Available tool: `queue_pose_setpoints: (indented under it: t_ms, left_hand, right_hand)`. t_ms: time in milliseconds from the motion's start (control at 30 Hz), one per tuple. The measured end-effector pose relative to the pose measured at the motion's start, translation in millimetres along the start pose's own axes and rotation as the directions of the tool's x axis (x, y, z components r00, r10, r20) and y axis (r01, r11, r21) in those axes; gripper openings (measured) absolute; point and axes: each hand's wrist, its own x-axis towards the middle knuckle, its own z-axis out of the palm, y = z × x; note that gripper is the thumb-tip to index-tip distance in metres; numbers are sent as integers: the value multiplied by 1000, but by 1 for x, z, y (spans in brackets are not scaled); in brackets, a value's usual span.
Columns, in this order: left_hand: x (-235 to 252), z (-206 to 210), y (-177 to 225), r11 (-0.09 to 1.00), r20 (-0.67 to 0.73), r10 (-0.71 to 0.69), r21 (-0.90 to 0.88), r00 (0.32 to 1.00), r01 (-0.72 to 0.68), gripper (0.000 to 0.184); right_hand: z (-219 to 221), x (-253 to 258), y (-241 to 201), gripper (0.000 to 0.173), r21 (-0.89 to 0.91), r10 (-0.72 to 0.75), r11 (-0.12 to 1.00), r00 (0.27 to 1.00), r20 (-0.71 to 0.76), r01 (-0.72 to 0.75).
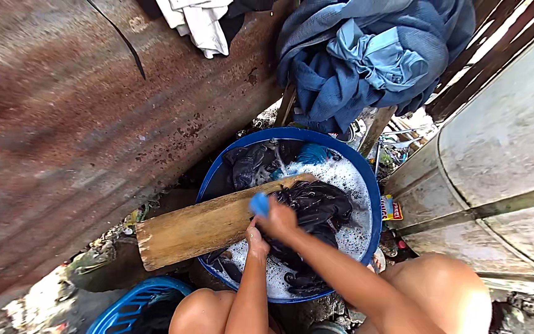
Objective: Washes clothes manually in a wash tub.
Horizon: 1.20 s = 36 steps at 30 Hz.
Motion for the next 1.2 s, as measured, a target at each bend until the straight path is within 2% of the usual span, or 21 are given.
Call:
queue_pose_setpoints:
  t_ms: [33, 67, 100, 167, 233, 300, 333, 400, 433, 500, 533, 600, 667, 733, 767, 833, 900, 933, 1000, 1100, 1200]
  left_hand:
    - [-2, -10, -3, 995, 75, 75, 60, 994, -79, 44]
    - [-4, -13, -2, 994, 96, 86, 65, 992, -92, 45]
    - [-8, -7, 3, 1000, 38, 15, 1, 999, -15, 41]
    - [-4, 1, 11, 987, -10, -133, -94, 991, 131, 36]
    - [-1, 3, 15, 980, 3, -169, -102, 986, 168, 36]
    - [-1, 5, 11, 983, 1, -162, -92, 987, 161, 37]
    - [0, 6, 9, 985, -2, -147, -90, 989, 146, 36]
    - [-2, 7, 5, 994, -7, -87, -63, 996, 86, 37]
    - [-5, 4, 3, 998, 9, -39, -42, 999, 39, 41]
    - [-10, -4, 2, 999, 51, 1, -40, 999, 1, 46]
    - [-10, -1, 5, 996, -10, -62, -66, 998, 61, 40]
    - [-3, 2, 11, 981, -12, -166, -105, 986, 164, 37]
    - [1, 4, 12, 976, 8, -190, -107, 982, 189, 37]
    - [3, 4, 7, 977, 8, -188, -100, 982, 188, 37]
    - [3, 5, 6, 980, 7, -176, -95, 984, 176, 37]
    - [0, 5, 3, 989, 9, -124, -79, 992, 125, 41]
    - [-4, -5, -2, 996, 72, -41, -79, 997, 47, 52]
    - [-5, -5, 0, 995, 61, -48, -89, 997, 53, 49]
    - [-3, -2, 7, 985, 63, -137, -95, 989, 143, 37]
    - [-8, 9, 13, 977, 134, -200, -55, 971, 208, 36]
    - [-8, 15, 11, 989, 144, -142, -10, 979, 145, 42]
  right_hand:
    - [8, -15, -16, 72, -9, -93, 995, 991, 95, 95]
    - [9, -20, -22, 69, -35, -139, 989, 980, 144, 145]
    - [4, -16, -14, 65, -65, -130, 988, 983, 129, 139]
    - [-19, 13, 32, 65, -121, -28, 992, 999, -28, 25]
    - [-47, 44, 78, 68, -116, 91, 986, 971, -221, -119]
    - [-57, 54, 88, 71, -52, 255, 959, 930, -265, -277]
    - [-51, 49, 74, 73, -18, 260, 962, 932, -251, -274]
    - [-16, 18, 24, 72, -7, 98, 995, 987, -127, -100]
    - [0, 1, 0, 71, -19, -11, 1000, 1000, 4, 11]
    - [6, -12, -18, 67, -59, -121, 990, 980, 157, 132]
    - [0, -7, -6, 66, -85, -98, 990, 986, 138, 111]
    - [-27, 22, 42, 69, -111, 22, 993, 999, -47, -27]
    - [-54, 47, 83, 68, -95, 174, 976, 960, -220, -198]
    - [-54, 53, 86, 74, -26, 302, 947, 913, -273, -321]
    - [-46, 46, 69, 76, -1, 288, 955, 925, -248, -297]
    - [-12, 15, 19, 75, 5, 111, 994, 988, -105, -111]
    - [6, -10, -16, 67, -22, -69, 997, 992, 109, 72]
    - [4, -12, -17, 65, -66, -93, 992, 985, 148, 103]
    - [-16, 5, 19, 66, -150, -41, 987, 998, 50, 48]
    - [-69, 36, 87, 67, -223, 89, 967, 984, -156, -123]
    - [-123, 32, 119, 73, -79, 347, 926, 913, -214, -370]
